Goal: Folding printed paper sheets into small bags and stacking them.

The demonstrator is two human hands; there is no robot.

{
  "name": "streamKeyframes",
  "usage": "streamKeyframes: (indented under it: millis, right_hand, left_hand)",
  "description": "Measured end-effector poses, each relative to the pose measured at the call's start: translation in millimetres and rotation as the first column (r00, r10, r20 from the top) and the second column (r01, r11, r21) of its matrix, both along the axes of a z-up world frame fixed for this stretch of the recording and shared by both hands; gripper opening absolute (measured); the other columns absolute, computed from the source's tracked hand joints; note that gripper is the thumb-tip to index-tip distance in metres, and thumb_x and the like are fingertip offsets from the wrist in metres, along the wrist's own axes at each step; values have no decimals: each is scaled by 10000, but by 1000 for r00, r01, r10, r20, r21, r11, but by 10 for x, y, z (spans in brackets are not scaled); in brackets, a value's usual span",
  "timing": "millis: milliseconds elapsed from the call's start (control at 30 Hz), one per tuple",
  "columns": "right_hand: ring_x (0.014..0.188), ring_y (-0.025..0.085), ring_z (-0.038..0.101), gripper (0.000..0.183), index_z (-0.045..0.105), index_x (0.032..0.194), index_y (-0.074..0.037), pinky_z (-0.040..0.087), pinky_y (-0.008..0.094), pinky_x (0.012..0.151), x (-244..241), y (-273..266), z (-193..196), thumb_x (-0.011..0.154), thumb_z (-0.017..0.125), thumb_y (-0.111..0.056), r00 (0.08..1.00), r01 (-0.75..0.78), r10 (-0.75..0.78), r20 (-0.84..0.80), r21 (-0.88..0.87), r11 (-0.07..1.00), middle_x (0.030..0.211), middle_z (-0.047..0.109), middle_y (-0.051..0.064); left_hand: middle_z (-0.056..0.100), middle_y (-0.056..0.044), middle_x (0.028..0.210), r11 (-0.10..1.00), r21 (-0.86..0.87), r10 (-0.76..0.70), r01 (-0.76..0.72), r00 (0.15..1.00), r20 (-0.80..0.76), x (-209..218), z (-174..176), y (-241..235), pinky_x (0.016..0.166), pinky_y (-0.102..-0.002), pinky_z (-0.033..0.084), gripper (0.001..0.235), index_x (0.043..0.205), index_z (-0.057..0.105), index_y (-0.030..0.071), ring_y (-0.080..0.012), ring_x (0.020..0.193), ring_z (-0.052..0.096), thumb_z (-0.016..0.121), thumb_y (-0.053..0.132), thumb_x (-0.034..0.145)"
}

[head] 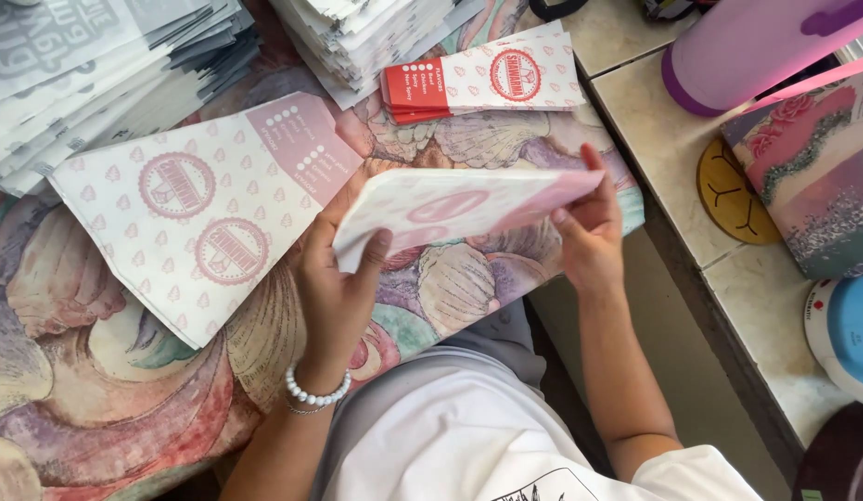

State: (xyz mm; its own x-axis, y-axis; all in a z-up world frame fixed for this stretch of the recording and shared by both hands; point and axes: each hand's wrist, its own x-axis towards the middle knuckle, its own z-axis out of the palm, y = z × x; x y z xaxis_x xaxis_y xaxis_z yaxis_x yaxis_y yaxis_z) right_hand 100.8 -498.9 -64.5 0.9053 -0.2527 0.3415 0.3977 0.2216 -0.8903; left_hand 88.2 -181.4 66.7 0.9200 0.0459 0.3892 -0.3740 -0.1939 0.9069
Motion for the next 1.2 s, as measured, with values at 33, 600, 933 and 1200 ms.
streamKeyframes:
  millis: [33, 600, 933, 1200]
  right_hand:
    - [1140, 238, 688, 889, 340, 1607, -58, 560, 400, 1037, -18, 63, 29, 836, 775, 32, 1000, 1, -1, 4, -2, 1000, 1207, 684, 180]
    - [1140, 158, 638, 642, 504, 1497, -36, 550, 324, 1015, -75, 367, 124, 893, 639, 136, 986, 40, -34, -163, 34, 999, 1193, 667, 77]
    - [1298, 401, 499, 605, 526, 1376, 150, 434, 486, 1108, 284, 271, 1082, 1002, 732, -279, 843, 468, -121, 524, -606, 644, 1315, 514, 274]
    - [727, 299, 629, 81, 788, 939, 15, 546, 372, 741, 458, 718, 1485, 900, 859, 9, 864, 328, 150, 481, -762, 559, 853, 681, 122]
  left_hand:
    - [701, -293, 1001, 1000, -2, -1, 1, 1000, 4, -1, -186, -14, 868, -472, 534, 332, 1100, 633, -44, -380, 984, 698, 676, 271, 1006]
    - [726, -172, 983, 989, -117, 81, -91, 992, -92, 32, -563, -181, 913, -469, 537, 243, 1103, 668, 17, -288, 955, 709, 661, 245, 1019]
    - [730, -208, 950, 989, -123, 74, -87, 992, -106, 63, -713, -178, 886, -508, 543, 258, 1060, 687, -7, -337, 922, 717, 630, 244, 1038]
    - [727, -212, 931, 988, -149, 28, -44, 994, -106, 61, -627, -143, 865, -498, 554, 257, 1046, 669, 0, -326, 912, 721, 620, 253, 1045]
